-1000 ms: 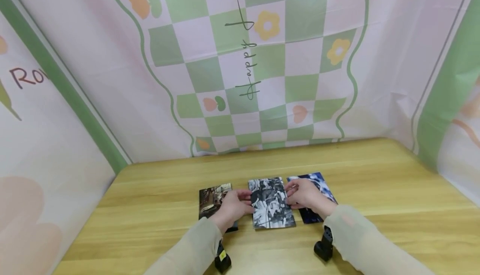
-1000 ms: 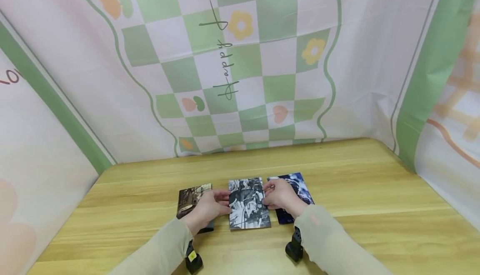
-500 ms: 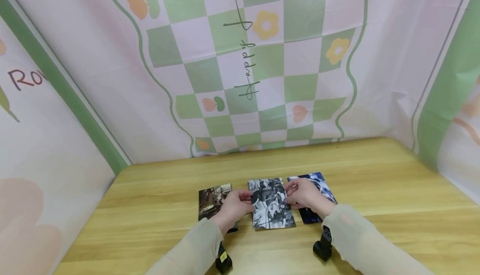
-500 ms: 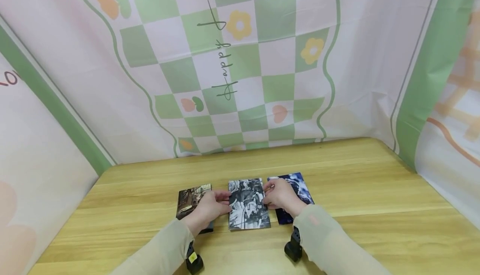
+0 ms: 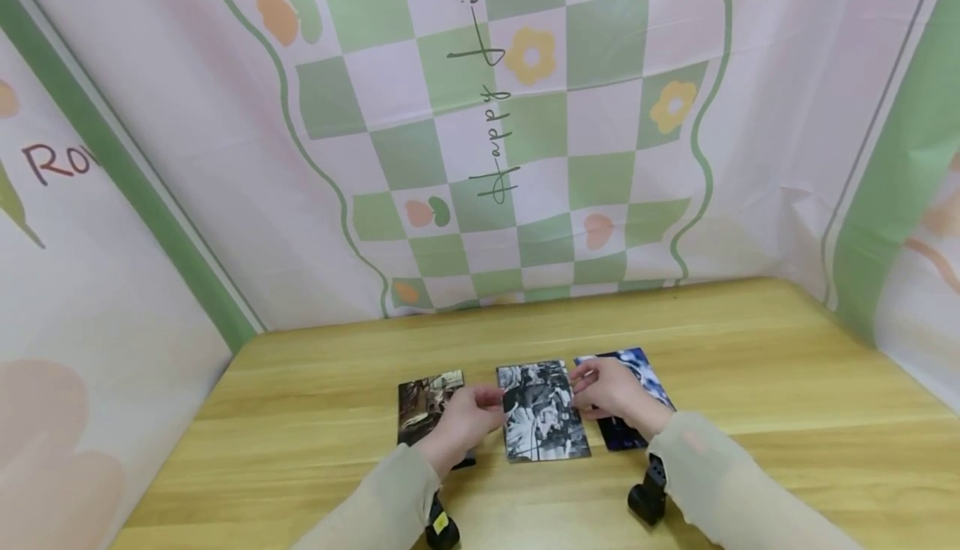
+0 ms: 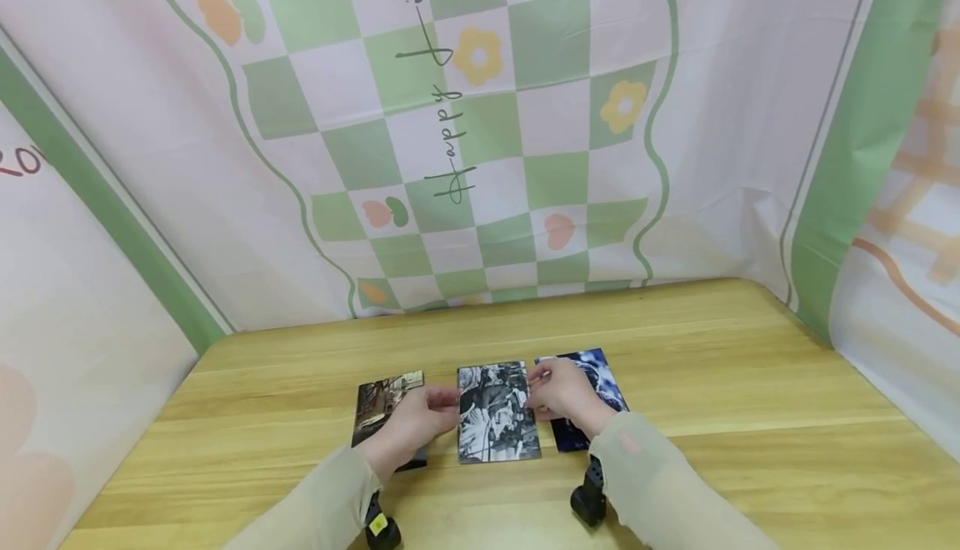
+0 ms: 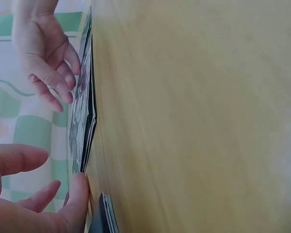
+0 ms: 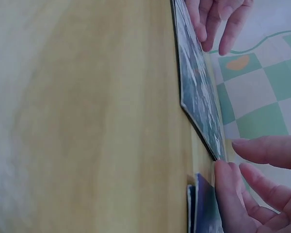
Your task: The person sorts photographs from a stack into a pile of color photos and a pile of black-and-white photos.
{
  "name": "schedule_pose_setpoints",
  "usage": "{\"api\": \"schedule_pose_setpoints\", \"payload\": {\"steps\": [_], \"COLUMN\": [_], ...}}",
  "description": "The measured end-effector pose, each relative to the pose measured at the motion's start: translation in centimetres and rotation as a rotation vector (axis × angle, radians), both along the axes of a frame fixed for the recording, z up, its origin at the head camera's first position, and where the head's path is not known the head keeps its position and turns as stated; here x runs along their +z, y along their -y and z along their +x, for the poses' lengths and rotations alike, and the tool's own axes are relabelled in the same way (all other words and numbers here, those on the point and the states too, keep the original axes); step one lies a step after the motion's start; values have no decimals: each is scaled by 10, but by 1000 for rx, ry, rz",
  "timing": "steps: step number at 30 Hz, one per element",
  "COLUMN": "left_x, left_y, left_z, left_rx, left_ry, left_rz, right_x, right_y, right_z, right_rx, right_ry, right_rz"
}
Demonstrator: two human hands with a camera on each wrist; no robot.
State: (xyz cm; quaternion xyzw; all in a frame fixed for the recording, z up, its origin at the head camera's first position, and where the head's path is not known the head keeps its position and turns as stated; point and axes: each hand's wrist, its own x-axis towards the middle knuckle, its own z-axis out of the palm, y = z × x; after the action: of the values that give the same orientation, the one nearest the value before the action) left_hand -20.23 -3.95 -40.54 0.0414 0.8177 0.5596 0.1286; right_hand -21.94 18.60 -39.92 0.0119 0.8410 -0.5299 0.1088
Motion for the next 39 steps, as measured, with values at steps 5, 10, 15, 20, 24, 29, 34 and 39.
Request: {"api": "schedule_pose_setpoints", "payload": {"steps": [5, 10, 15, 20, 24, 29, 34, 39], "left_x": [1, 5, 9, 10, 9, 11, 12, 12], "left_y": [6, 10, 12, 16, 21, 29, 40, 51], "left_z": [2, 4, 8, 11, 12, 15, 16, 16], "left_rx": [-32, -47, -59, -80, -85, -70, -37, -16], "left_ry": [-10, 0, -2, -9, -5, 2, -18, -45], "left_rz": [18, 62, 82, 101, 107, 144, 138, 114], "right_x": [1, 5, 11, 15, 17, 18, 18, 19], "right_y": [-3, -3, 2, 10, 14, 20, 26, 33], "right_z": [0, 2, 7, 13, 16, 19, 22, 23], "right_rx": [11, 30, 35, 41, 50, 72, 88, 90], "right_ry": [1, 7, 10, 2, 2, 10, 18, 17], "right_rz": [-21, -33, -17, -26, -44, -67, -89, -87]}}
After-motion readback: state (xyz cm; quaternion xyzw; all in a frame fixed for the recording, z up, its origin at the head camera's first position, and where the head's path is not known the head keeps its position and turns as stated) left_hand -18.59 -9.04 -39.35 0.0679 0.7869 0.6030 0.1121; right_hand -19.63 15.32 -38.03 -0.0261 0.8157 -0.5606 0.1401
